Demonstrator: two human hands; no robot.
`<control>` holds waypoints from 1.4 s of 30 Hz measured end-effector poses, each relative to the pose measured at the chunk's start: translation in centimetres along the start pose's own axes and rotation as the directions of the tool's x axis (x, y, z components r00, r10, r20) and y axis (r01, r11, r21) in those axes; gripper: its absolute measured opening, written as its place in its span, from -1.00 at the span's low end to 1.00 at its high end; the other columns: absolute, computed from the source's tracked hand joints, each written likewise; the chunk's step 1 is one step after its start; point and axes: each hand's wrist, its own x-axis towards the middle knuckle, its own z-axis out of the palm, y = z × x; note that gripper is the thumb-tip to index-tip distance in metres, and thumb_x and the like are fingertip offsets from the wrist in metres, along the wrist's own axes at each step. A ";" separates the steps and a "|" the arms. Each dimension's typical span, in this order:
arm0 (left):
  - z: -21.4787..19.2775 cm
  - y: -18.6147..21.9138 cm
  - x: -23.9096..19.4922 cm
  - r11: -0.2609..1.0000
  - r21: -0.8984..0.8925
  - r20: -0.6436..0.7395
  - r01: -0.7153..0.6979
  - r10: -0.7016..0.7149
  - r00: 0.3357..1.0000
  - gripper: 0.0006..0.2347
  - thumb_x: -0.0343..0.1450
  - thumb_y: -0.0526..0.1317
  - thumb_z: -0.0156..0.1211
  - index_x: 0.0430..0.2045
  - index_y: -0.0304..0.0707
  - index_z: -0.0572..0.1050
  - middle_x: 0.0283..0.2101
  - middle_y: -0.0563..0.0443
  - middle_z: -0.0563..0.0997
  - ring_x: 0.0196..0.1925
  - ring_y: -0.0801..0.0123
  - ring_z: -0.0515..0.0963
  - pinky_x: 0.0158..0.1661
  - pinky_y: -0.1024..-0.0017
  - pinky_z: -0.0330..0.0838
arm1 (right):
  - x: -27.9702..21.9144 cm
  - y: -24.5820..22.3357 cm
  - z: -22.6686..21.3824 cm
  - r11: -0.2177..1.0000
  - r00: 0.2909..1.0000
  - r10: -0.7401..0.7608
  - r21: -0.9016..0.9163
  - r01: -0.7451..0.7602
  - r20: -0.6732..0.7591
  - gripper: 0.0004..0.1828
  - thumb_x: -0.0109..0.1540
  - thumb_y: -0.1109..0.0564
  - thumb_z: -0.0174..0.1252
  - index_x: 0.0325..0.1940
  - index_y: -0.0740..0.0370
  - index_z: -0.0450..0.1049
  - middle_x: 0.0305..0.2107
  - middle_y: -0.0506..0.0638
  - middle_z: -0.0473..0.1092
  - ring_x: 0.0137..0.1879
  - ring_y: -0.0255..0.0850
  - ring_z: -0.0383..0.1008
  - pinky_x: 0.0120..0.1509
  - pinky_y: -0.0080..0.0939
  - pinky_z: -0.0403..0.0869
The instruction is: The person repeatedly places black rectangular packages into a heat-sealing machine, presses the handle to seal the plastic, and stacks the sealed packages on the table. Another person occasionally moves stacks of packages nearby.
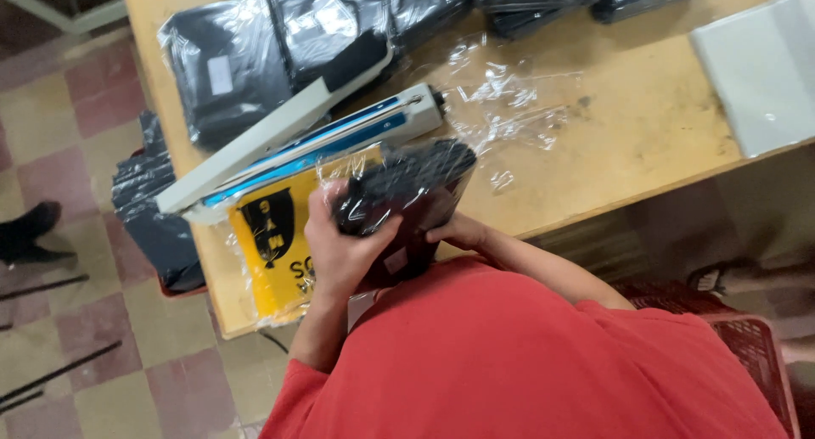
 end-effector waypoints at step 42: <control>6.7 -0.9 -7.4 0.889 -0.106 -0.217 0.446 -0.459 0.862 -0.84 0.41 -0.44 0.10 -0.16 -0.30 0.44 -0.23 -0.09 0.64 -0.13 0.32 0.68 -0.08 0.50 0.56 | 33.1 -27.5 -32.8 0.541 0.822 -0.226 -0.769 -0.340 -0.523 -0.26 0.22 -0.10 0.40 0.36 0.04 0.19 0.22 0.07 0.29 0.16 -0.04 0.52 0.04 -0.07 0.59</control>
